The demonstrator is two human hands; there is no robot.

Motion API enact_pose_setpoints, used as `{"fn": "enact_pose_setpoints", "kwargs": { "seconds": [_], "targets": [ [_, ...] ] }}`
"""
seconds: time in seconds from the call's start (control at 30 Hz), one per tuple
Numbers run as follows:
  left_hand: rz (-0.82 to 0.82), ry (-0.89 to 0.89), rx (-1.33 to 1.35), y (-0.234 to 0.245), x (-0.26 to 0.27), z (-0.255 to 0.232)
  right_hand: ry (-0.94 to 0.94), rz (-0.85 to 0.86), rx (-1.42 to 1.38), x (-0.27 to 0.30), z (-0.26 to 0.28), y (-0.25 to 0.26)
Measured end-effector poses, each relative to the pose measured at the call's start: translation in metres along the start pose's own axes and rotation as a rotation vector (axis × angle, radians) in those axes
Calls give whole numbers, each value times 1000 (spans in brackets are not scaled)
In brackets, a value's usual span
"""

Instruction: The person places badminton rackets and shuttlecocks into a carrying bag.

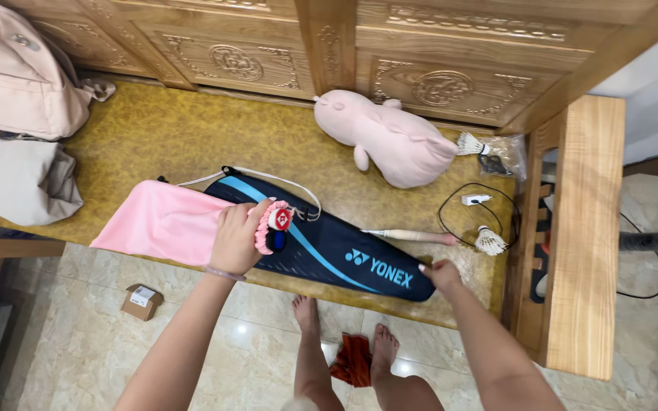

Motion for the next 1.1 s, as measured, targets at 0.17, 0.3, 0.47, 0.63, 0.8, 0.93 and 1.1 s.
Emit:
{"fn": "enact_pose_setpoints", "kwargs": {
  "seconds": [0.17, 0.3, 0.47, 0.63, 0.8, 0.93, 1.1],
  "targets": [
    [-53, -23, 24, 9, -15, 24, -78, 322, -180, 20, 74, -14],
    [-102, -1, 34, 30, -32, 50, 263, 375, -325, 81, 203, 5],
    [-198, 115, 131, 88, -63, 90, 664, 88, -5, 197, 333, 70],
    [-270, 203, 402, 155, -106, 129, 967, -86, 31, 308, 430, 118],
    [-341, 169, 815, 180, -145, 140, 1047, -269, 159, 362, 493, 142],
    [-162, 149, 1050, 154, -170, 121, 1123, -329, 56, 378, 523, 175],
    [31, -125, 1058, 133, -157, 40, 1128, -411, -106, 391, 540, 230]
  ]
}}
Point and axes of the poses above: each hand's wrist, its own x-axis away from the middle knuckle, its own y-axis out of the back of the hand, z = x × y, the point moved 9 cm from there along -x, towards the middle knuckle, and after that the axes turned 10 degrees about -x, right-handed, at the moved point
